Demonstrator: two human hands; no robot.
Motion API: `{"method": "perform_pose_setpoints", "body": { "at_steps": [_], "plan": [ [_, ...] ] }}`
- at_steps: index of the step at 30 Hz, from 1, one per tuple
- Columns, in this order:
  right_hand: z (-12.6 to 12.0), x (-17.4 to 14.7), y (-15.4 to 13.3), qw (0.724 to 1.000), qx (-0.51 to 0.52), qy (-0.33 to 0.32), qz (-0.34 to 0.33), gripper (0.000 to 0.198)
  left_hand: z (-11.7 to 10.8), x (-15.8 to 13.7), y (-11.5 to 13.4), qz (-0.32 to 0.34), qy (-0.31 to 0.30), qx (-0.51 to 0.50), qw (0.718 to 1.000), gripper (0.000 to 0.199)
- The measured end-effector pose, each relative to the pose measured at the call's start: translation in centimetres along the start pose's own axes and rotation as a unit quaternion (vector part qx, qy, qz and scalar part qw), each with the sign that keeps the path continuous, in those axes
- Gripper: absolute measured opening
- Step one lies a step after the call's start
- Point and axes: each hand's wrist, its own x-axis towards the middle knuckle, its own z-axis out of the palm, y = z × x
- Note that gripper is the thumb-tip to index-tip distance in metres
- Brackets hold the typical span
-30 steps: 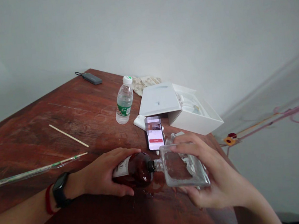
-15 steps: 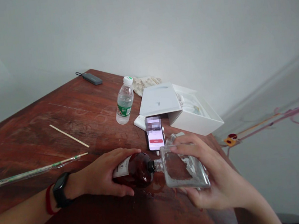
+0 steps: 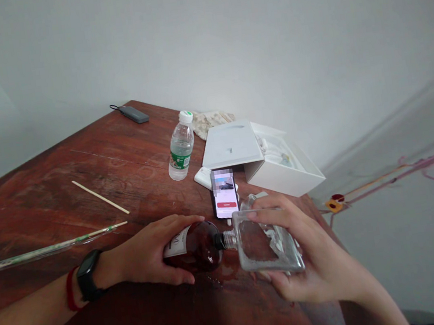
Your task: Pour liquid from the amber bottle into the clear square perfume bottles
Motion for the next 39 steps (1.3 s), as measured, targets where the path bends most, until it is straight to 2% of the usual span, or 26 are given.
{"method": "perform_pose_setpoints", "body": {
  "at_steps": [21,39],
  "plan": [
    [-0.06,0.34,-0.25,1.0,-0.015,0.01,-0.011,0.072,-0.1,0.04,0.14,-0.009,-0.001,0.0,1.0,0.098],
    [-0.19,0.08,-0.11,1.0,-0.005,-0.012,0.001,0.073,-0.13,-0.02,0.13,-0.014,-0.003,0.001,1.0,0.099]
  ]
}}
